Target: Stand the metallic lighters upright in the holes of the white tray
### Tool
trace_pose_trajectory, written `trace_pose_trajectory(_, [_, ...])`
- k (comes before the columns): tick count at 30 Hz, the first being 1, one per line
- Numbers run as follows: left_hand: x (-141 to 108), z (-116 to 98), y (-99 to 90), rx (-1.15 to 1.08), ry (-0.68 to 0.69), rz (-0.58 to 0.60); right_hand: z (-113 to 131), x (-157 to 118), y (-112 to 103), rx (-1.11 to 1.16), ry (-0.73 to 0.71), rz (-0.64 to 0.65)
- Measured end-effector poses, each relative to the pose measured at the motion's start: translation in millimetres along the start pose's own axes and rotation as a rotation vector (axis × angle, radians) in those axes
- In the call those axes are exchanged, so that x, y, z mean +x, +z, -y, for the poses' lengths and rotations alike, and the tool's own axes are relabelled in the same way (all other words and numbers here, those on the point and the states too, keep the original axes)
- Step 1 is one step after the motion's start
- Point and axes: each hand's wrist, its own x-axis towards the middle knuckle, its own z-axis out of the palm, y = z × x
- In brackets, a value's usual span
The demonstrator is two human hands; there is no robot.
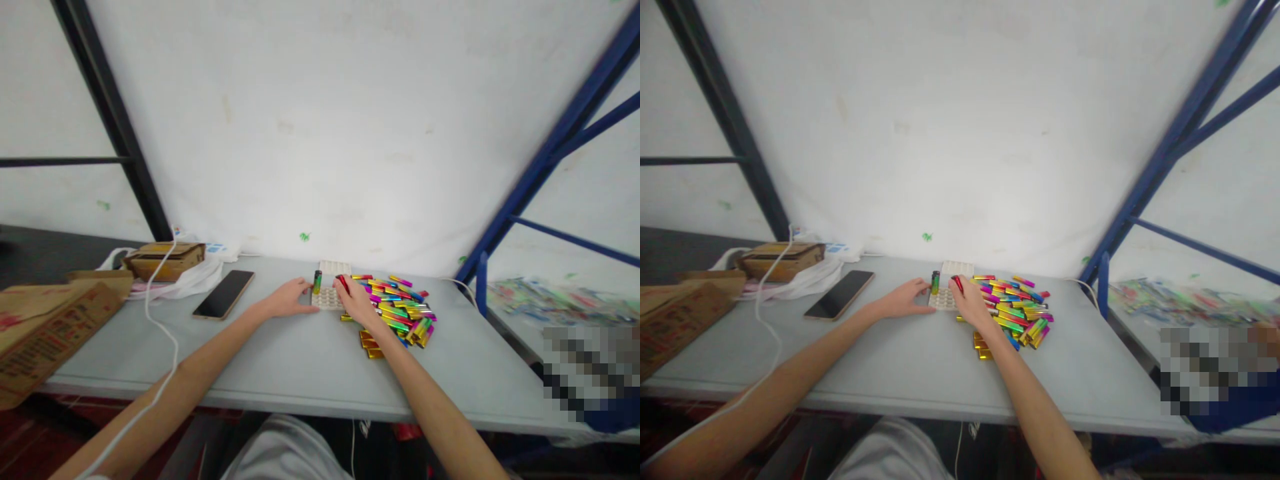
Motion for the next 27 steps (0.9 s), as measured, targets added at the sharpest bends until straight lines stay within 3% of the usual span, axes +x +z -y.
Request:
trace_pose_trajectory(2, [0, 1, 0.9, -0.007, 0.0, -0.015, 1, 1, 2, 0.033, -0.065, 0.066])
trace_pose_trajectory(8, [1, 1, 2.5, 0.008, -0.005, -0.018, 4, 6, 10, -0.107, -0.179, 0.075])
trace_pose_trajectory(15, [1, -2, 2.0, 0.042, -0.007, -0.008, 0, 11, 14, -0.153, -0.104, 0.007])
trace_pose_trajectory(27, [1, -1, 2.5, 0.035, 0.01, -0.021, 0, 20, 15, -0.435, -0.303, 0.279])
